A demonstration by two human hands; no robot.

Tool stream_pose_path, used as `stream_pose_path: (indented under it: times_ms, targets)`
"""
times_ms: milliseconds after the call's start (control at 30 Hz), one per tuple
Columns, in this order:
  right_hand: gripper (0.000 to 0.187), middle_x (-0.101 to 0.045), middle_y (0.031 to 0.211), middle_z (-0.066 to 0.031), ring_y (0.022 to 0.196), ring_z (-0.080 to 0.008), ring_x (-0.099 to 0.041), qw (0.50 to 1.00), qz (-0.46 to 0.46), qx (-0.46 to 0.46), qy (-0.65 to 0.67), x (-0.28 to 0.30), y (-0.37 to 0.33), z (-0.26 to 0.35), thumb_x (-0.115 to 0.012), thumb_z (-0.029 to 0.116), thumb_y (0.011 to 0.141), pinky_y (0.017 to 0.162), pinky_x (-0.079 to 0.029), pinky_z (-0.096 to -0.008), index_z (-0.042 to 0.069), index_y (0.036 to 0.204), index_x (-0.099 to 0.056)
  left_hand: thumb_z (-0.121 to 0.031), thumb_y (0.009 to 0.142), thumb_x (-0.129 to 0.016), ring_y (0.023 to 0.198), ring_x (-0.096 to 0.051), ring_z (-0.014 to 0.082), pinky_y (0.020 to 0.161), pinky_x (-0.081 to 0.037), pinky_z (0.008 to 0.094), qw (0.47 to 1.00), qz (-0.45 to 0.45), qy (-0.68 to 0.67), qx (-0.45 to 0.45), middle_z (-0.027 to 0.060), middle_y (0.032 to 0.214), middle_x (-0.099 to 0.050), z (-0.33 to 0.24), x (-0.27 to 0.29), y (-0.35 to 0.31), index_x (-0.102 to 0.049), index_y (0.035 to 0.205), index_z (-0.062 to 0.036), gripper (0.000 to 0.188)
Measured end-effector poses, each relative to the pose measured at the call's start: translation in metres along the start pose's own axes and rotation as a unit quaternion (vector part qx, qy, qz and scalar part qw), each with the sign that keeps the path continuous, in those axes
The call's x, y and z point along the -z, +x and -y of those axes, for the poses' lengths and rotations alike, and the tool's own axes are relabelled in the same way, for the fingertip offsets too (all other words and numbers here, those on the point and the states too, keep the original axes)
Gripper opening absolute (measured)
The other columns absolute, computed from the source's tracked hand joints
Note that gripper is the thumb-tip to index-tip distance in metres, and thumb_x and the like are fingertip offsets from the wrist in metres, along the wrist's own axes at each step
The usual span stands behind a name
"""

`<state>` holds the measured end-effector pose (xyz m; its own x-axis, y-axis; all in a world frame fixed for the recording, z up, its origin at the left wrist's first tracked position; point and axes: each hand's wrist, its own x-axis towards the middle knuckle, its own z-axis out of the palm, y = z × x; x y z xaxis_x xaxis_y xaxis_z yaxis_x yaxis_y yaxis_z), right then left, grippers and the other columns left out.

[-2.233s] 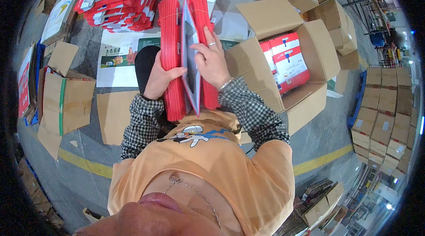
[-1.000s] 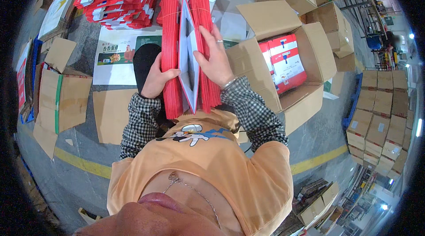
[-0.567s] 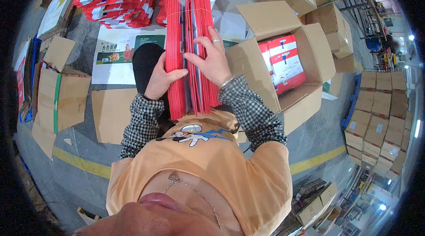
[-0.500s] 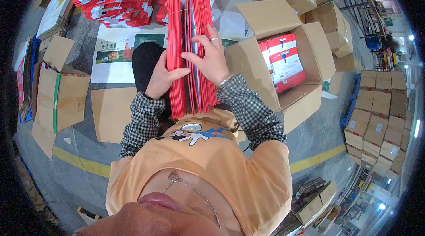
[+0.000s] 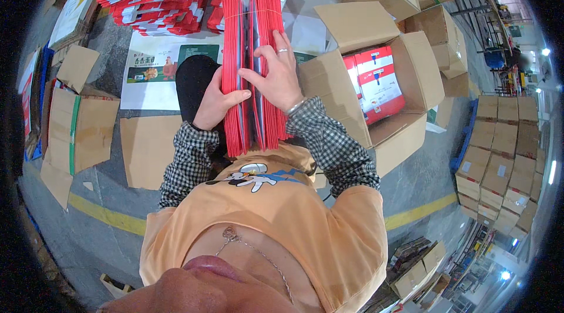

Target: The person packs cardboard packaging boxes into a larger carton by hand.

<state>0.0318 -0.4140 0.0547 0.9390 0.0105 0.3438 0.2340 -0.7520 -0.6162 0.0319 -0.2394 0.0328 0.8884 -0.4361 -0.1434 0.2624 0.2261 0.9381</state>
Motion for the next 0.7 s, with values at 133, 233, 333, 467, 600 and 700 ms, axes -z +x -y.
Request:
stream_pose_path:
  times_ms: [133,233,333,467,600,700]
  targets:
    - [0.033,-0.028,0.142,-0.0311,0.134,-0.0463,-0.025,0.995,-0.001,-0.030,0.098,0.010,0.001,0.001,-0.070,0.021,0.075,0.108,-0.026,-0.0488,0.009,0.102,-0.058,-0.011,0.074,-0.078,0.105,-0.056,0.0165,0.091,-0.047,0.0301,1.000,-0.002,0.013,0.014,0.0112,0.119,-0.055,-0.001,0.002,0.001,-0.032,0.134,0.0029,0.076]
    - [0.032,-0.028,0.142,-0.0312,0.134,-0.0456,-0.025,0.992,-0.013,-0.016,0.125,0.009,0.001,0.000,-0.065,0.013,0.074,0.109,-0.026,-0.0478,0.008,0.105,-0.058,-0.011,0.075,-0.077,0.105,-0.056,0.0163,0.091,-0.047,0.0300,1.000,0.001,-0.015,0.012,0.0114,0.119,-0.055,0.002,0.002,-0.001,-0.031,0.135,0.0030,0.077]
    - [0.033,-0.027,0.142,-0.0311,0.134,-0.0461,-0.025,0.998,-0.002,0.048,0.029,0.002,0.001,-0.002,-0.068,0.015,0.074,0.109,-0.026,-0.0478,0.008,0.104,-0.057,-0.011,0.076,-0.076,0.106,-0.055,0.0162,0.092,-0.046,0.0299,1.000,0.007,-0.017,0.007,0.0116,0.119,-0.054,0.004,-0.001,0.001,-0.030,0.136,0.0031,0.076]
    - [0.041,-0.027,0.141,-0.0320,0.133,-0.0490,-0.025,1.000,0.006,-0.001,-0.010,0.001,0.003,0.006,-0.078,0.030,0.071,0.108,-0.026,-0.0496,0.008,0.097,-0.056,-0.010,0.078,-0.075,0.106,-0.055,0.0162,0.092,-0.047,0.0299,1.000,0.004,0.013,-0.009,0.0113,0.119,-0.054,0.000,-0.003,0.001,-0.031,0.135,0.0027,0.073]
    - [0.043,-0.031,0.139,-0.0331,0.133,-0.0486,-0.025,0.999,0.016,-0.008,0.032,0.003,0.001,-0.004,-0.077,0.030,0.071,0.108,-0.025,-0.0502,0.008,0.099,-0.055,-0.011,0.078,-0.074,0.107,-0.055,0.0159,0.092,-0.046,0.0297,0.999,0.012,-0.031,0.002,0.0111,0.119,-0.054,-0.001,-0.003,0.000,-0.031,0.135,0.0027,0.073]
    - [0.042,-0.033,0.137,-0.0335,0.133,-0.0481,-0.025,0.999,0.021,-0.022,0.031,0.004,0.002,0.004,-0.076,0.027,0.071,0.107,-0.026,-0.0503,0.007,0.100,-0.055,-0.012,0.078,-0.074,0.107,-0.055,0.0158,0.093,-0.046,0.0293,0.999,0.012,-0.031,0.002,0.0112,0.119,-0.054,0.001,-0.003,0.000,-0.030,0.136,0.0030,0.074]
